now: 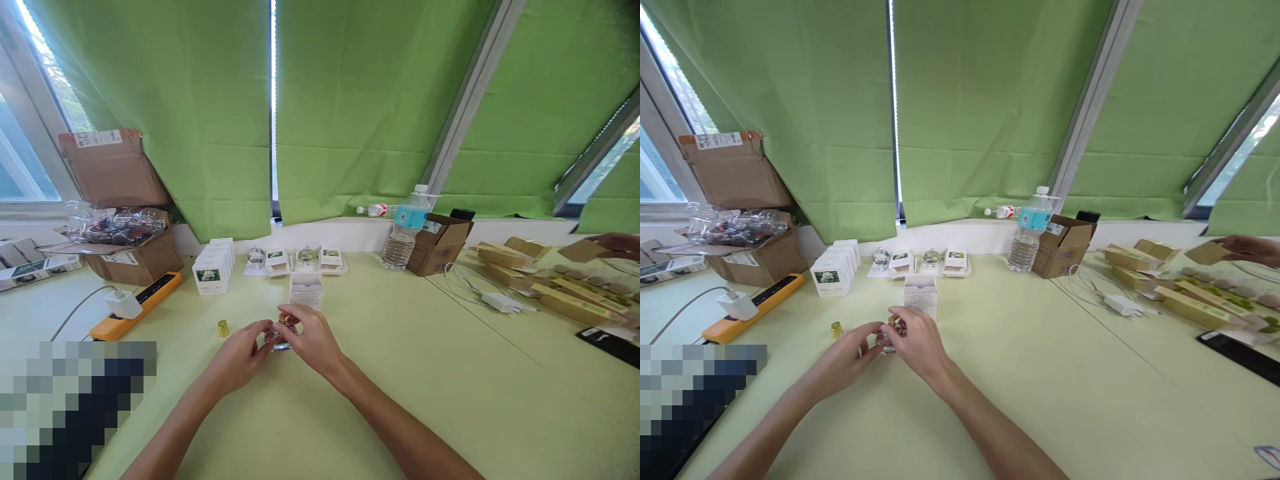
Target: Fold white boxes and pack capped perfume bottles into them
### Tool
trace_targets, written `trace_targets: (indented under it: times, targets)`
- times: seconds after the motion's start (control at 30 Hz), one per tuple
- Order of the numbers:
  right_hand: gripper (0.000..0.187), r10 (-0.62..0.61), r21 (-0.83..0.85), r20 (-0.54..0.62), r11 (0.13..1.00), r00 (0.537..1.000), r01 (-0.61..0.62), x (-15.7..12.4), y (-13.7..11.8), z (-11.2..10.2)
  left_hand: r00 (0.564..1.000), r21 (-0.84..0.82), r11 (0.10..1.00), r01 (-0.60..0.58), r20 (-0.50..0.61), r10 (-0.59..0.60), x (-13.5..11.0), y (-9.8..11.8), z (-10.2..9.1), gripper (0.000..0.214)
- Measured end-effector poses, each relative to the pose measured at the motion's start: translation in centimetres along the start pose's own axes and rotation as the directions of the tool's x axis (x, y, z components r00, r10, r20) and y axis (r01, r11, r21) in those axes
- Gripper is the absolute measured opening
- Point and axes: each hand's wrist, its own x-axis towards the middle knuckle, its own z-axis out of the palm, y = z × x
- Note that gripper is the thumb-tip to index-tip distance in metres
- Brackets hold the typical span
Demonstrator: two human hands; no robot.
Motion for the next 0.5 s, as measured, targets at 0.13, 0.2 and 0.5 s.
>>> trace_targets:
  times: [0.13, 0.2, 0.5]
  targets:
    - [0.034, 0.183, 0.344, 0.077, 0.918, 0.980, -0.198, 0.5, 0.1, -0.2, 1.000, 0.027, 0.999, 0.024, 0.000, -0.024, 0.0, 0.0, 0.0, 0.027]
    - [0.035, 0.268, 0.485, 0.158, 0.817, 0.950, -0.311, 0.8, 0.2, -0.2, 1.000, 0.035, 0.999, 0.030, 0.004, -0.031, 0.0, -0.1, 0.0, 0.027]
    - [0.025, 0.364, 0.687, 0.306, 0.555, 0.880, -0.469, 1.1, 0.1, 0.7, 0.999, 0.008, 0.999, 0.035, 0.008, -0.035, 0.0, 0.3, -0.2, 0.032]
